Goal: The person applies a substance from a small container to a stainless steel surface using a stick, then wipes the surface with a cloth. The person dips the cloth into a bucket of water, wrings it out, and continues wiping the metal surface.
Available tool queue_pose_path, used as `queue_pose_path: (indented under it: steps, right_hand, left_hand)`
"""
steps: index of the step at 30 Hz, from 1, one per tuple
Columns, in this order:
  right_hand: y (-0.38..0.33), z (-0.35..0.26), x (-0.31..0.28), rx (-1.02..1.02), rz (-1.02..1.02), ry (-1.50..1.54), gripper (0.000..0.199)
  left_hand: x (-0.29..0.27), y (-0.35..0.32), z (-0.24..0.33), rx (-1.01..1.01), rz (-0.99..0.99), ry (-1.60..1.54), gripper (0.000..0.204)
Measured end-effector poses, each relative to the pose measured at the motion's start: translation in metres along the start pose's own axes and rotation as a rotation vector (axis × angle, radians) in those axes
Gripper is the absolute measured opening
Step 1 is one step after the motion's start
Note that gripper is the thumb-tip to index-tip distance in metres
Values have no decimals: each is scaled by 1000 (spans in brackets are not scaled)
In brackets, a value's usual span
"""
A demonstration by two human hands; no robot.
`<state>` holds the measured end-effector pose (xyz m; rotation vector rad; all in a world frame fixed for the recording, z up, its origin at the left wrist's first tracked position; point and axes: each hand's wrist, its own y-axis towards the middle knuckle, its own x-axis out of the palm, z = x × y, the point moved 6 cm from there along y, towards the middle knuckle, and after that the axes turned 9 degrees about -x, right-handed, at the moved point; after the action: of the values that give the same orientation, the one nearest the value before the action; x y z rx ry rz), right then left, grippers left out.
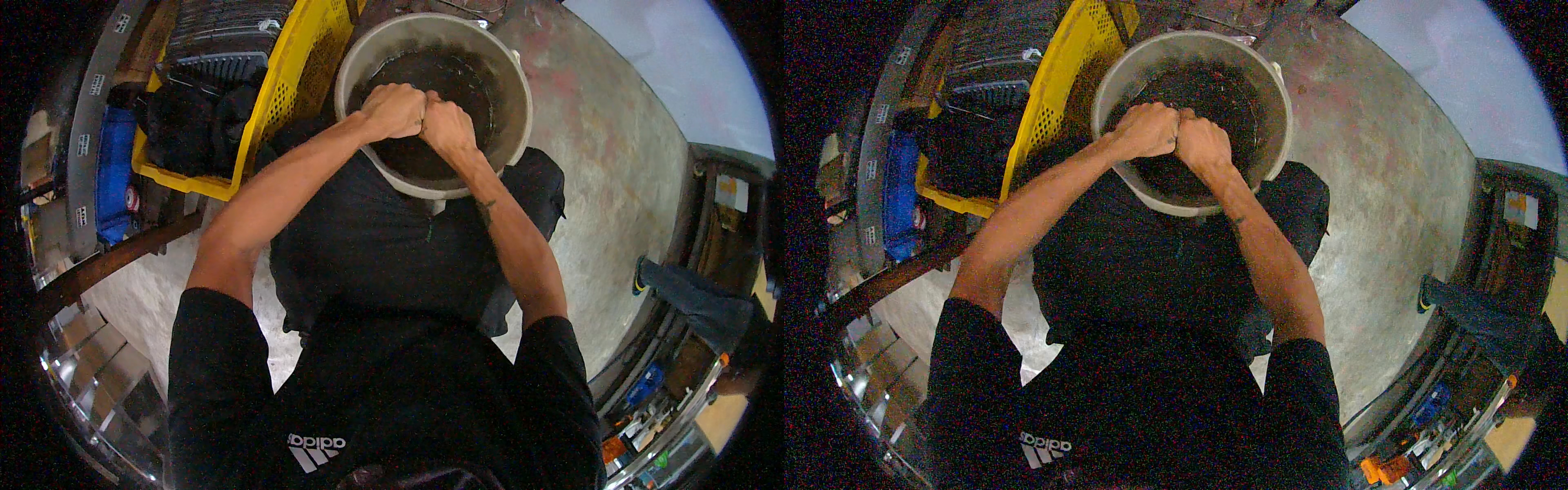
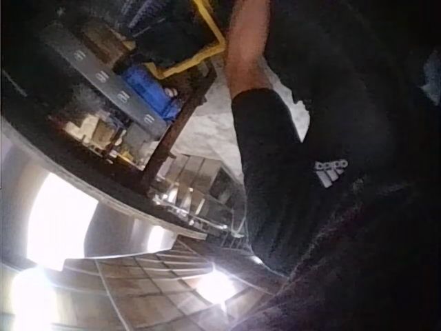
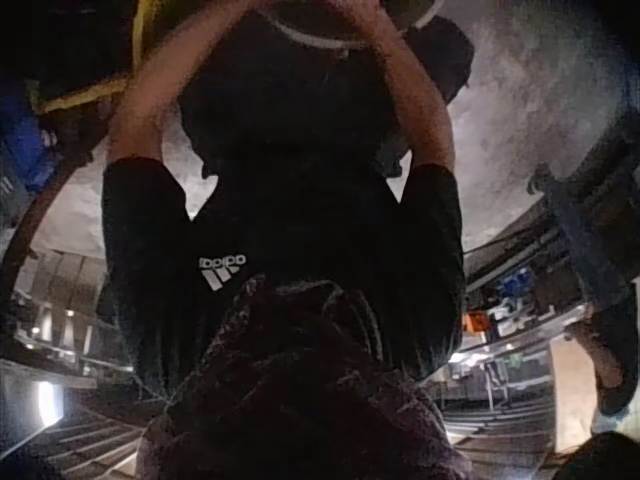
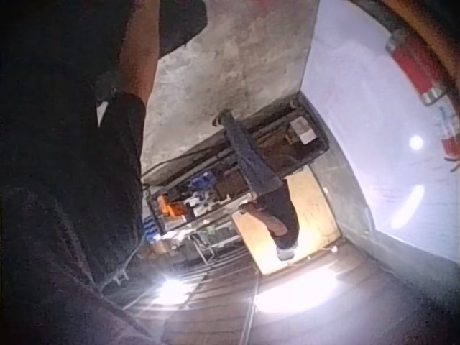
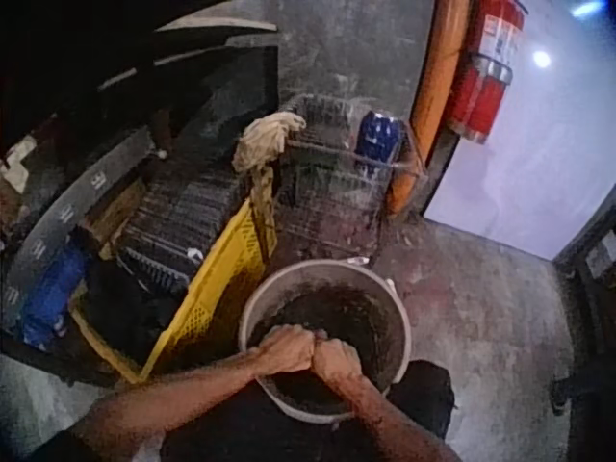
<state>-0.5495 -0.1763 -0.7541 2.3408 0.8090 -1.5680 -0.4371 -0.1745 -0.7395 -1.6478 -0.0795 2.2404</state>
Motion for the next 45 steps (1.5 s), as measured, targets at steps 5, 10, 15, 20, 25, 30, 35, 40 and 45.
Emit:
queue_pose_path:
  steps: [5,10,15,20,25,30,35,40,45]
  right_hand:
    - [-1,1,-9,27,20,1,33]
    - [-1,2,-12,-20,0,-104,26]
    - [13,-1,-34,-246,-32,-242,21]
    - [25,-6,-40,-365,-58,-258,24]
    - [3,14,-45,143,-338,-76,47]
    - [-55,42,-102,20,59,189,55]
    - [-135,26,-174,283,230,522,47]
    - [-258,34,-202,370,85,376,53]
    - [-424,52,-178,487,-124,338,55]
  left_hand:
    - [-8,0,12,67,202,88,21]
    - [-11,-3,18,67,78,137,18]
    - [0,8,5,-116,25,-177,24]
    - [8,11,-9,-188,-8,-360,20]
    - [-99,-8,30,-98,232,190,53]
    - [-335,14,38,-257,927,77,41]
    - [-373,52,-57,-512,647,60,38]
    - [-414,26,-12,-347,683,-92,26]
    - [-626,-79,97,-287,795,-598,36]
